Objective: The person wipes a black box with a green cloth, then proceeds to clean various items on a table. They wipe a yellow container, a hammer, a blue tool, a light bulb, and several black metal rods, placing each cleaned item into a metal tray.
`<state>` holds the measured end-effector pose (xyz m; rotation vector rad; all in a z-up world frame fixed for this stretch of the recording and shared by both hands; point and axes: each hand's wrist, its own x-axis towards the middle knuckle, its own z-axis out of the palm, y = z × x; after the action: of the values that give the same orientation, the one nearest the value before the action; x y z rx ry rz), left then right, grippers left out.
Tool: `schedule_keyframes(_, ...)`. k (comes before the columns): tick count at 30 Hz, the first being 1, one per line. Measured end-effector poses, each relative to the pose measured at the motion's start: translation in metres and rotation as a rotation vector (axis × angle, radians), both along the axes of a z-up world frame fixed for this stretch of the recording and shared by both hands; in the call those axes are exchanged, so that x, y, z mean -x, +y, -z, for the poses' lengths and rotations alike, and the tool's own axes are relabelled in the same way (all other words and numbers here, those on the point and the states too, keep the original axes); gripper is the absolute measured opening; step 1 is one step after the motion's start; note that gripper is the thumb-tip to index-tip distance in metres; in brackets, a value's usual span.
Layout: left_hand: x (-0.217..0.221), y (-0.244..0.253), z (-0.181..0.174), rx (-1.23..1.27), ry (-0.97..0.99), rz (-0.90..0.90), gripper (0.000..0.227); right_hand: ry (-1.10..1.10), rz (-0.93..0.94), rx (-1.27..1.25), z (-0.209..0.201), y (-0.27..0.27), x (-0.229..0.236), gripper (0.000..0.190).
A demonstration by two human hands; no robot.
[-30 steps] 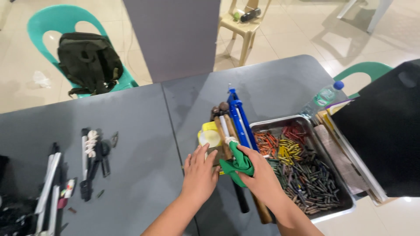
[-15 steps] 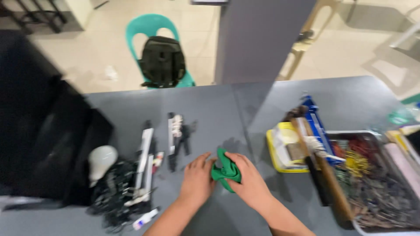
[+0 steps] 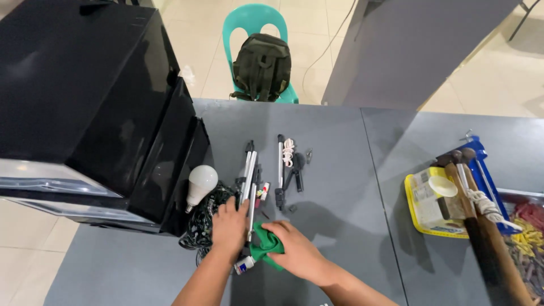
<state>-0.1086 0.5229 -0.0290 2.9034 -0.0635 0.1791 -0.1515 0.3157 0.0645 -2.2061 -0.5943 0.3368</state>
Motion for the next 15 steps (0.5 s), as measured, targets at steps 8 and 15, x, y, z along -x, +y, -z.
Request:
schedule_keyframes(8, -0.052, -0.009, 0.066, -0.143, 0.211, 0.009, 0.027, 0.05, 0.024, 0.011, 0.009, -0.002, -0.006, 0.064)
schedule_keyframes(15, -0.02, -0.02, -0.012, 0.825, 0.103, -0.152, 0.011, 0.285, 0.441, -0.382, 0.053, -0.035, -0.023, 0.063)
